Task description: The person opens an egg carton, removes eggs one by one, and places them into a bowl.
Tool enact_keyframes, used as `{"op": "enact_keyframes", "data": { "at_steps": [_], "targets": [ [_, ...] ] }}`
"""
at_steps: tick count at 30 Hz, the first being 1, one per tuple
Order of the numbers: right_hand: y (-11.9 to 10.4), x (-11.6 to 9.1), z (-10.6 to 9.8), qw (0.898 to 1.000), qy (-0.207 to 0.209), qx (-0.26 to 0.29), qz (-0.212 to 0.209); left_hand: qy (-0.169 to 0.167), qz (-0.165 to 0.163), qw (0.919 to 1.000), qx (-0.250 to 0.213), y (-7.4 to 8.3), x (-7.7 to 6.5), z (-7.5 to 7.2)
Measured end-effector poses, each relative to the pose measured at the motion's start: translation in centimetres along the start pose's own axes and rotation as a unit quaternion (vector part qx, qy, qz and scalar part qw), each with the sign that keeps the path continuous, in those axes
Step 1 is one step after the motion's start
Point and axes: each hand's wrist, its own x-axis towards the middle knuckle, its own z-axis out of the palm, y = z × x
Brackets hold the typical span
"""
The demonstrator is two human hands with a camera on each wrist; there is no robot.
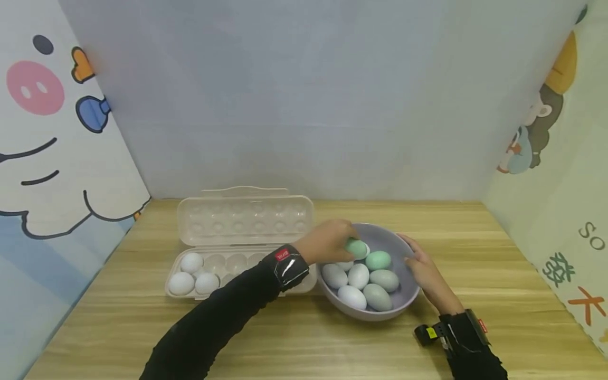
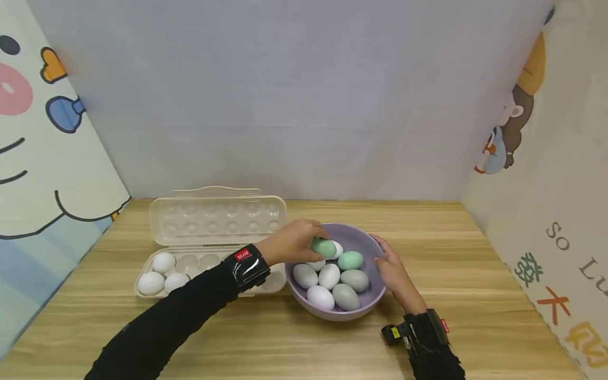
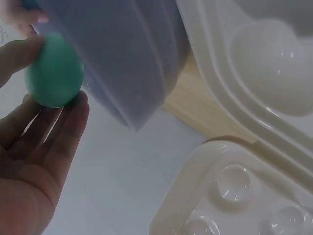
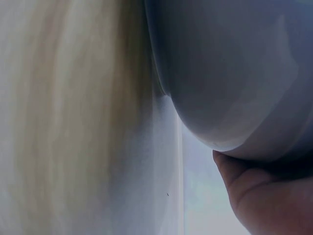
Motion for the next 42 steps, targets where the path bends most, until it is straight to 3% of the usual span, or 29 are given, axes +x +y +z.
{"op": "enact_keyframes", "data": {
  "at_steps": [6, 10, 17, 23, 27, 30, 32, 37, 39, 42],
  "targets": [
    [0.0, 0.0, 0.0, 1.0, 0.004, -0.002, -0.011, -0.007, -0.013, 0.9998, 0.009, -0.3, 0.6, 1.5],
    [-0.1, 0.1, 0.1, 1.0, 0.007, 0.0, -0.009, -0.028, -0.025, 0.9976, 0.059, -0.2, 0.8, 2.1],
    [-0.2, 0.3, 0.1, 1.0, 0.008, -0.005, -0.004, -0.039, -0.013, 0.9897, 0.137, 0.3, 1.5, 2.3],
    [-0.3, 0.2, -0.2, 1.0, 0.006, -0.003, 0.005, -0.051, -0.034, 0.9886, 0.138, 0.7, 1.7, 2.4],
    [-0.3, 0.1, -0.1, 1.0, 0.004, 0.006, 0.011, -0.043, -0.037, 0.9892, 0.135, 0.9, 0.9, 1.8],
    [-0.4, 0.0, -0.1, 1.0, 0.001, 0.005, 0.017, -0.013, -0.031, 0.9908, 0.131, 0.8, -0.8, 0.4],
    [-0.4, 0.0, 0.0, 1.0, 0.0, -0.002, 0.023, 0.023, -0.026, 0.9922, 0.12, 0.4, -2.7, -0.9],
    [-0.5, 0.0, 0.1, 1.0, -0.003, -0.01, 0.028, 0.097, -0.04, 0.985, 0.137, -2.2, -9.3, -4.9],
    [-0.4, 0.0, 0.1, 1.0, -0.004, -0.009, 0.027, 0.095, -0.075, 0.9808, 0.153, -3.7, -12.4, -6.3],
    [-0.3, -0.1, 0.0, 1.0, -0.003, -0.01, 0.027, 0.051, -0.147, 0.9748, 0.159, -5.7, -16.8, -7.8]
  ]
}}
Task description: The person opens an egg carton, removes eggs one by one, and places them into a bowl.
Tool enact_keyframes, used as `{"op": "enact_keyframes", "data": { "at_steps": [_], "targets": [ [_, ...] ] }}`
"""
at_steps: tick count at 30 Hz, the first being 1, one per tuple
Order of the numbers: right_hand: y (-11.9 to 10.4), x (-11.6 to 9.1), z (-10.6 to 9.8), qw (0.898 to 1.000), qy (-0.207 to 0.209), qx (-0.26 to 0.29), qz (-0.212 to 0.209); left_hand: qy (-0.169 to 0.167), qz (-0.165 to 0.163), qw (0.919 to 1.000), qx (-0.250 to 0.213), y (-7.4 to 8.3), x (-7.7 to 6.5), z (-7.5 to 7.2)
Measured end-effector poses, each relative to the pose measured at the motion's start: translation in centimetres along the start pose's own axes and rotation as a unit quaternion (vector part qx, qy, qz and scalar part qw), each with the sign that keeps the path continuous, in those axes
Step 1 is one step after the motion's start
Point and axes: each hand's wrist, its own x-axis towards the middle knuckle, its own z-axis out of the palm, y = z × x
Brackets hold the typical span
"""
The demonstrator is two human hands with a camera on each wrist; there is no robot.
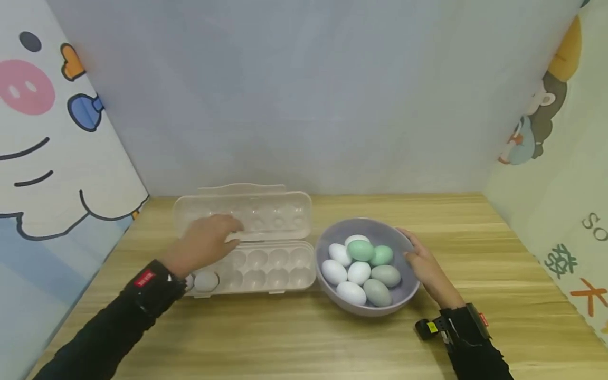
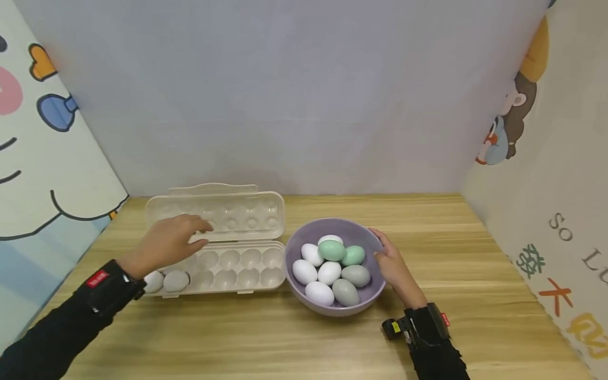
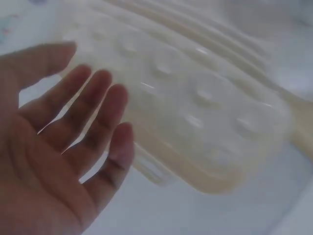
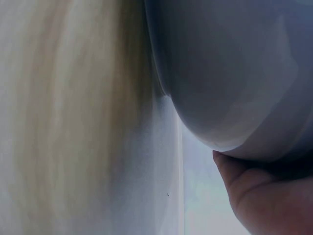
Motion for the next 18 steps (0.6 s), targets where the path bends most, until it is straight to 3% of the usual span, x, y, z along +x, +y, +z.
{"op": "enact_keyframes", "data": {
  "at_steps": [3, 7, 11, 18],
  "targets": [
    [0.0, -0.1, 0.0, 1.0, 0.001, -0.003, 0.002, -0.075, -0.06, 0.9954, -0.004, -2.5, -3.0, -0.5],
    [-0.2, -0.1, 0.0, 1.0, -0.004, 0.002, -0.002, -0.151, -0.114, 0.9811, -0.043, -3.9, -5.3, 0.0],
    [-0.3, -0.2, -0.2, 1.0, -0.005, 0.011, -0.004, -0.169, -0.127, 0.9752, -0.066, -4.1, -5.6, 1.5],
    [-0.2, -0.1, -0.1, 1.0, -0.003, 0.017, -0.017, -0.16, -0.093, 0.9806, -0.064, -3.3, -5.1, 3.0]
  ]
}}
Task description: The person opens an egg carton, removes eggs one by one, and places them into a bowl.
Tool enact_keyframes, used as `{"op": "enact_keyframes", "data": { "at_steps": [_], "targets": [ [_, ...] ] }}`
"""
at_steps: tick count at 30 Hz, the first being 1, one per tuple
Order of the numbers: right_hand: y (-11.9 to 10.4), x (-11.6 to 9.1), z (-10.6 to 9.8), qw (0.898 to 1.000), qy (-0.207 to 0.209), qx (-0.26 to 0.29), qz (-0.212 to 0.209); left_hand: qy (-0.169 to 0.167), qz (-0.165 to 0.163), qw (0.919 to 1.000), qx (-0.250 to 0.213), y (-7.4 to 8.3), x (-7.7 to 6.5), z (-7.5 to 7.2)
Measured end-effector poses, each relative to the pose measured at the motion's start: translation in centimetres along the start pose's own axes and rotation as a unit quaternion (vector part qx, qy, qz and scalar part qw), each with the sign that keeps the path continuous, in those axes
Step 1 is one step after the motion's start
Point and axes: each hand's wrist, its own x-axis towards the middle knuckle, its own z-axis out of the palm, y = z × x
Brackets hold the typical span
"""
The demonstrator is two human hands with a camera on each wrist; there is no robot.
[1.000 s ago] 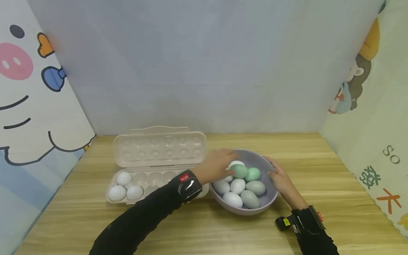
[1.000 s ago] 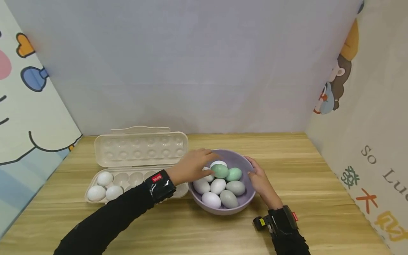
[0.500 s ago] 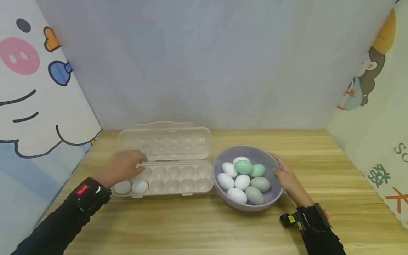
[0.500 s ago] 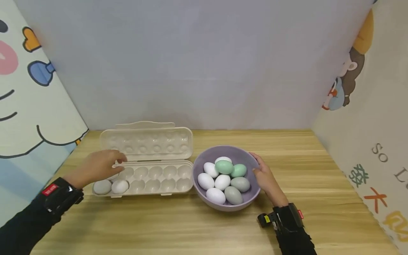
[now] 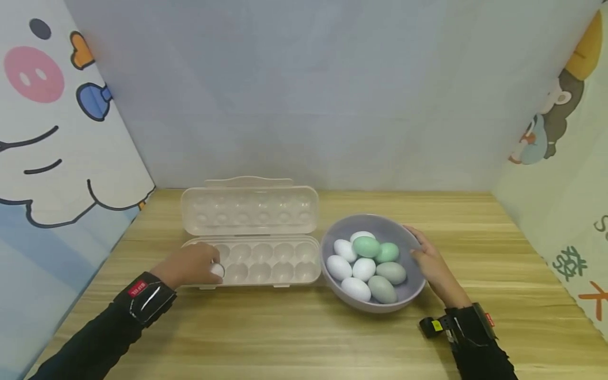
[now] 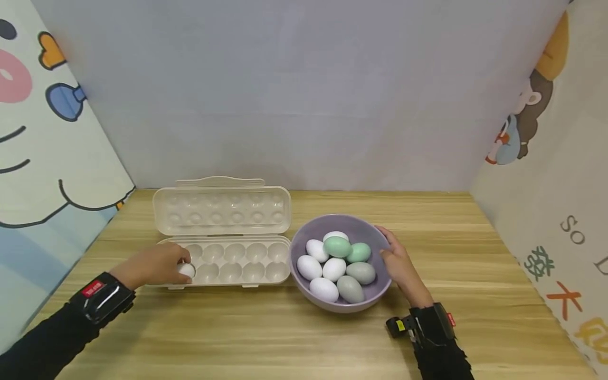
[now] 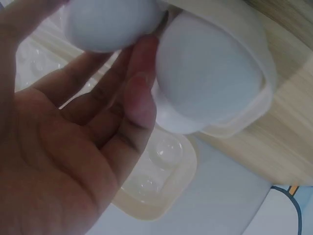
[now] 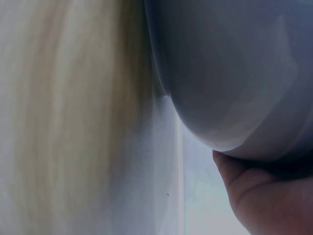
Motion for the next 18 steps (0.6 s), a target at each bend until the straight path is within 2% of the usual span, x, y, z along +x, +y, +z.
{"op": "enact_keyframes", "data": {
  "at_steps": [7, 11, 15, 18],
  "targets": [
    [-0.1, 0.1, 0.1, 1.0, -0.002, 0.006, 0.001, 0.023, 0.014, 0.9996, 0.008, 0.6, 0.2, -0.4],
    [-0.2, 0.2, 0.2, 1.0, -0.004, 0.006, -0.004, 0.035, 0.021, 0.9988, 0.027, 1.9, 0.5, -2.8],
    [-0.1, 0.1, 0.2, 1.0, -0.004, 0.006, -0.006, 0.059, 0.07, 0.9954, 0.029, 4.8, 1.9, -5.8],
    [0.1, 0.0, 0.1, 1.0, -0.001, 0.007, -0.003, 0.09, 0.133, 0.987, 0.004, 7.6, 3.8, -6.7]
  ]
}}
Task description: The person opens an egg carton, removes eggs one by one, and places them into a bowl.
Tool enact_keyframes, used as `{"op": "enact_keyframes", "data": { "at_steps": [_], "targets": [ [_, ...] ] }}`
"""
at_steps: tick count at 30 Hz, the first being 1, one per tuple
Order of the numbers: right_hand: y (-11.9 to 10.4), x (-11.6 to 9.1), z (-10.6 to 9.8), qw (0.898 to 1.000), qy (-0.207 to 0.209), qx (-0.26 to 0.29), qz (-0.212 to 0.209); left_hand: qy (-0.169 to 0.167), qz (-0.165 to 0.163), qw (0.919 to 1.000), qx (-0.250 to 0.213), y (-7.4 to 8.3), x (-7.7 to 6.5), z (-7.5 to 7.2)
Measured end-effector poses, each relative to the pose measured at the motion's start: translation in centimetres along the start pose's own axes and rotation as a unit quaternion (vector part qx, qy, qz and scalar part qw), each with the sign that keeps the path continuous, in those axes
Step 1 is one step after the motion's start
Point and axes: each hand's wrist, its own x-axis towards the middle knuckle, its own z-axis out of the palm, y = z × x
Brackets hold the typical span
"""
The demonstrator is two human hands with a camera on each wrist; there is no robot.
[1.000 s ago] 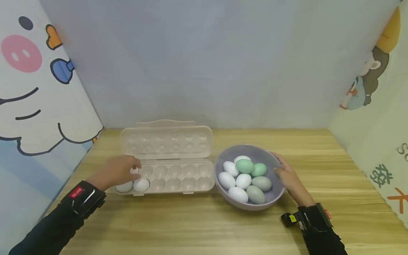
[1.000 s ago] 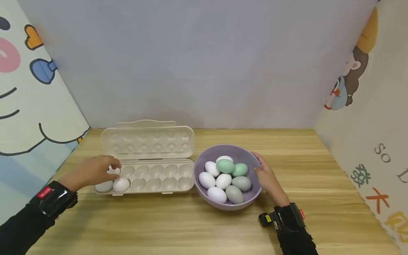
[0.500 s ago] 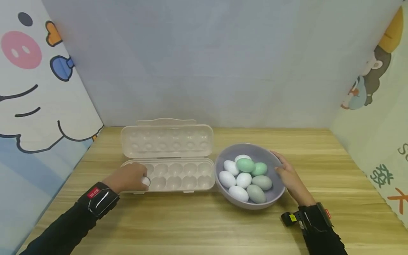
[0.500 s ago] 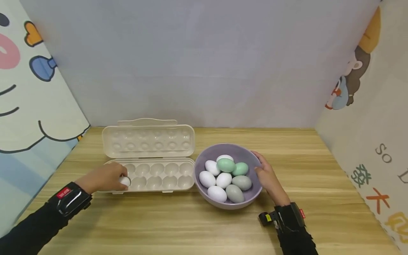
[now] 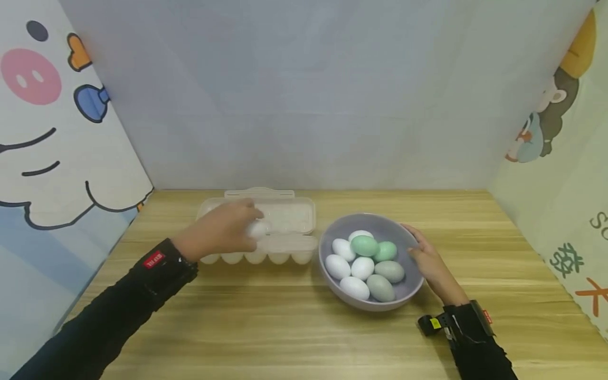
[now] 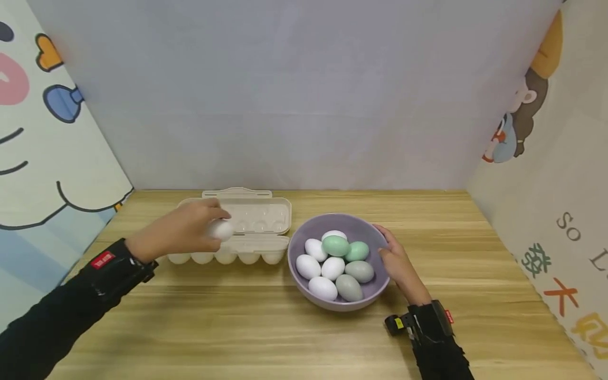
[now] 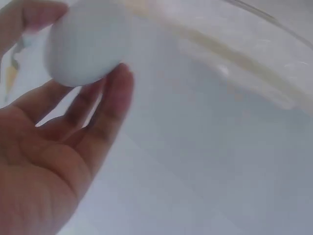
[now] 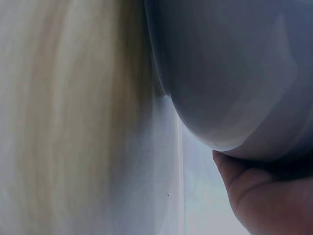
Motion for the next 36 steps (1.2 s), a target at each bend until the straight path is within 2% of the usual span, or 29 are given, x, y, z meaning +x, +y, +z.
{"op": "enact_keyframes", "data": {
  "at_steps": [2, 5, 9, 12, 15, 18, 23, 29, 36],
  "targets": [
    [0.1, 0.0, -0.1, 1.0, 0.003, 0.001, 0.003, 0.015, 0.035, 0.999, -0.024, 1.6, 2.0, 0.4],
    [0.3, -0.1, 0.0, 1.0, 0.005, -0.001, 0.007, 0.03, 0.072, 0.9941, -0.075, 3.9, 4.6, 2.0],
    [0.4, -0.1, 0.1, 1.0, 0.006, 0.0, 0.009, 0.006, 0.087, 0.9858, -0.144, 6.4, 7.3, 5.0],
    [0.5, 0.0, 0.3, 1.0, 0.005, 0.006, 0.006, -0.026, 0.095, 0.9822, -0.16, 7.5, 8.4, 7.3],
    [0.5, 0.1, 0.3, 1.0, 0.002, 0.009, -0.004, -0.034, 0.113, 0.9823, -0.145, 8.1, 9.0, 9.0],
    [0.5, 0.2, 0.1, 1.0, 0.001, 0.005, -0.01, -0.026, 0.128, 0.9827, -0.131, 8.3, 9.4, 10.1],
    [0.5, 0.2, -0.2, 1.0, 0.003, -0.008, -0.016, -0.014, 0.141, 0.9815, -0.129, 8.5, 9.9, 10.7],
    [0.5, 0.2, -0.2, 1.0, 0.006, -0.007, -0.02, -0.008, 0.124, 0.9875, -0.097, 8.7, 9.8, 10.6],
    [0.5, 0.2, -0.1, 1.0, 0.006, -0.008, -0.014, -0.005, 0.086, 0.9923, -0.089, 9.2, 9.4, 10.9]
  ]
}}
